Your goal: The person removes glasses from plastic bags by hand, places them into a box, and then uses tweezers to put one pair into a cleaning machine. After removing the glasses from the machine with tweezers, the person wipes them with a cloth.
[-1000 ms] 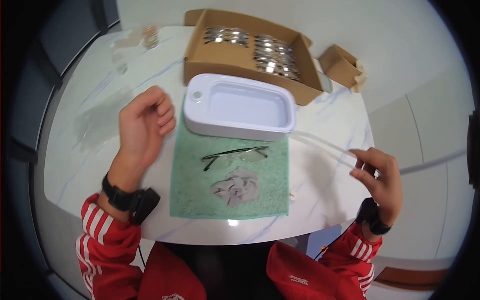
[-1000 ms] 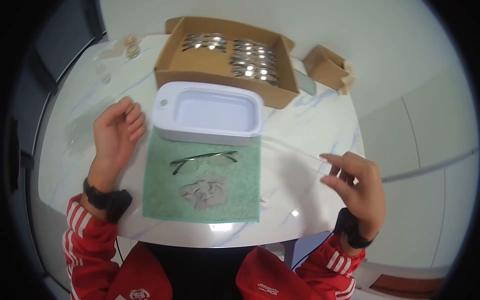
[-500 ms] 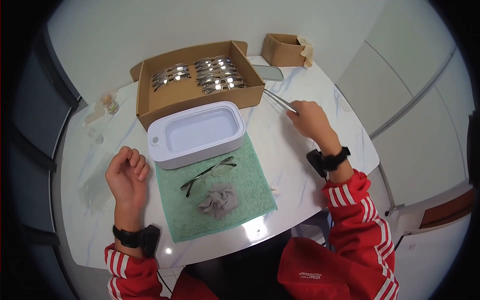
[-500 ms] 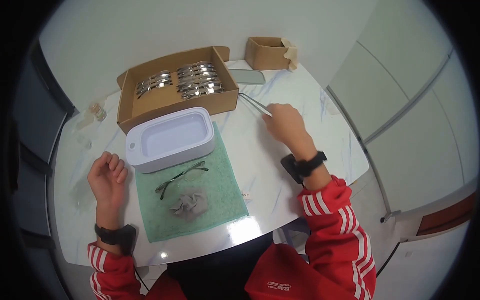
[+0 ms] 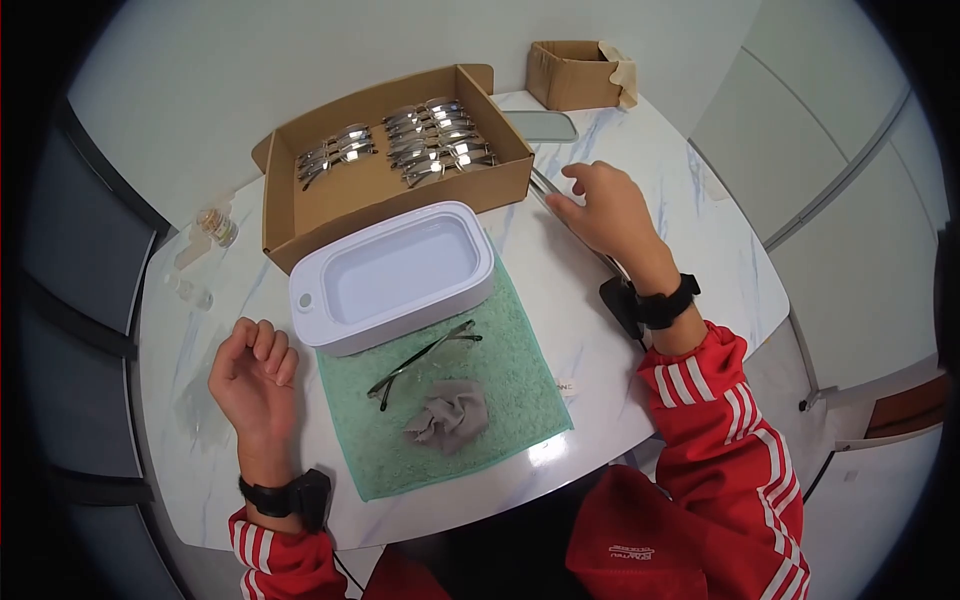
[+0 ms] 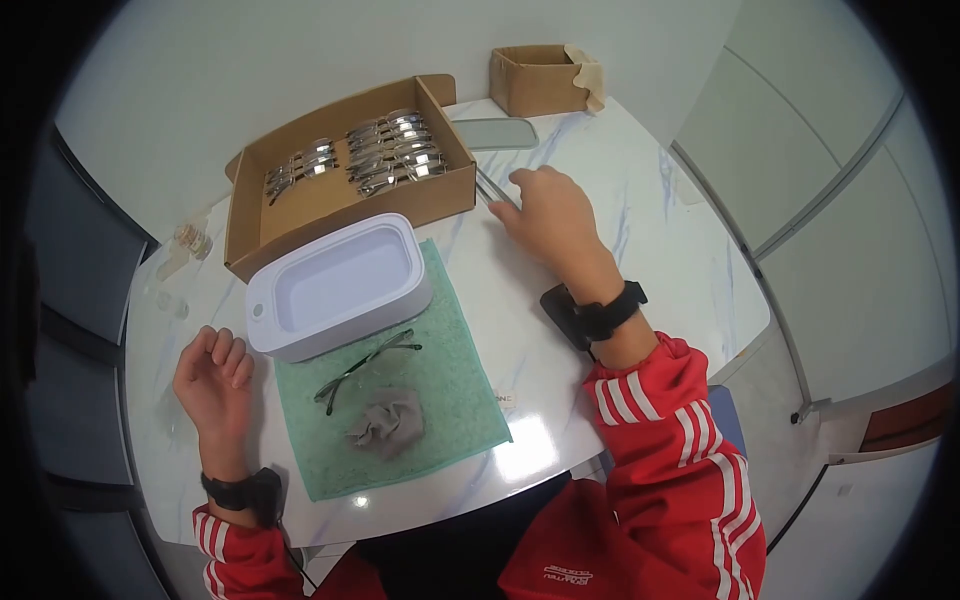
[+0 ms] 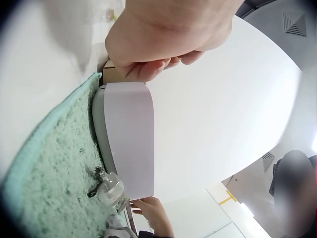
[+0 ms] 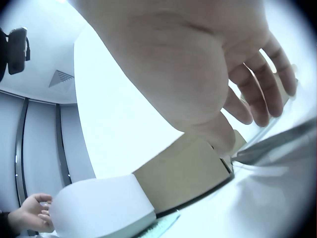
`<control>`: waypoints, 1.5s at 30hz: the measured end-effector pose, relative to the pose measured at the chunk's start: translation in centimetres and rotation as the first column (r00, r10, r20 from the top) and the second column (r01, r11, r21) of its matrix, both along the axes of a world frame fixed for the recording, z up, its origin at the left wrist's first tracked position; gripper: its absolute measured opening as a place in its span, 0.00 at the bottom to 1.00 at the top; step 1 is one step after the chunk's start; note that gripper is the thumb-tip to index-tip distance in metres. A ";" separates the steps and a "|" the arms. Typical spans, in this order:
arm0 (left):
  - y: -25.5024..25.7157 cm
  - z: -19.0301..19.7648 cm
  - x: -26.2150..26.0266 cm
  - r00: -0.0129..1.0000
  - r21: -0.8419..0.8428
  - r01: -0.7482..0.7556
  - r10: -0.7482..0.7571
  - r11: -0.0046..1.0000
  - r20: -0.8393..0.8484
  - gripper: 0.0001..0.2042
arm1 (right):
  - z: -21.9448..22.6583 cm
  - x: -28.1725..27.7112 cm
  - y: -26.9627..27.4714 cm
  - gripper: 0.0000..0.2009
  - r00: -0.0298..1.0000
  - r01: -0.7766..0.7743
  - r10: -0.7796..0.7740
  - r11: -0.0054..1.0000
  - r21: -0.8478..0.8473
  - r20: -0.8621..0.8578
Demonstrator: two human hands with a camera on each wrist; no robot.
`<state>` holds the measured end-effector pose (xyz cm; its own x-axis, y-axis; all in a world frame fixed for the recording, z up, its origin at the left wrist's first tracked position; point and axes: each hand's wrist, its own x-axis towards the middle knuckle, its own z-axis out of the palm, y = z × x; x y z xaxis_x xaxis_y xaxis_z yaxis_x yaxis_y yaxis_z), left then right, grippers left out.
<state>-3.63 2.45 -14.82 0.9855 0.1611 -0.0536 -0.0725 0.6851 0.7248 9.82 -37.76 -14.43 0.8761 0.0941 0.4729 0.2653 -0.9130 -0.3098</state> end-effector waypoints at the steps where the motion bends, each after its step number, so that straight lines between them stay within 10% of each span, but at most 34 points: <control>1: 0.0 0.0 -0.1 1.000 -0.005 -0.001 0.001 1.000 0.005 0.10 | 0.4 -0.2 0.2 0.14 1.000 -0.001 0.001 1.000 0.005 -0.006; 7: -0.4 0.1 -0.2 1.000 -0.012 0.007 -0.007 1.000 0.015 0.11 | 4.1 -3.4 3.5 0.15 0.986 -0.168 0.140 0.825 0.540 0.093; 12: -0.3 0.4 -0.1 1.000 0.005 -0.003 0.003 1.000 0.027 0.11 | 3.1 -4.5 5.5 0.23 0.926 -0.208 0.377 0.452 0.868 0.026; 22: 0.9 0.3 -0.1 0.999 0.009 -0.033 0.033 0.999 0.039 0.10 | 1.4 -3.5 5.4 0.20 0.849 0.036 0.523 0.091 0.995 -0.078; 45: 1.4 -1.7 1.4 0.997 -0.057 0.006 -0.001 0.998 0.079 0.10 | -0.8 -2.7 2.8 0.18 0.620 0.193 0.777 -0.285 0.939 0.109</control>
<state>-2.25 3.83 -16.48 0.9875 0.1567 0.0157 -0.1259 0.7259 0.6762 7.10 -34.95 -15.27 0.9209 0.3888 0.0289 -0.2476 0.6405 -0.7270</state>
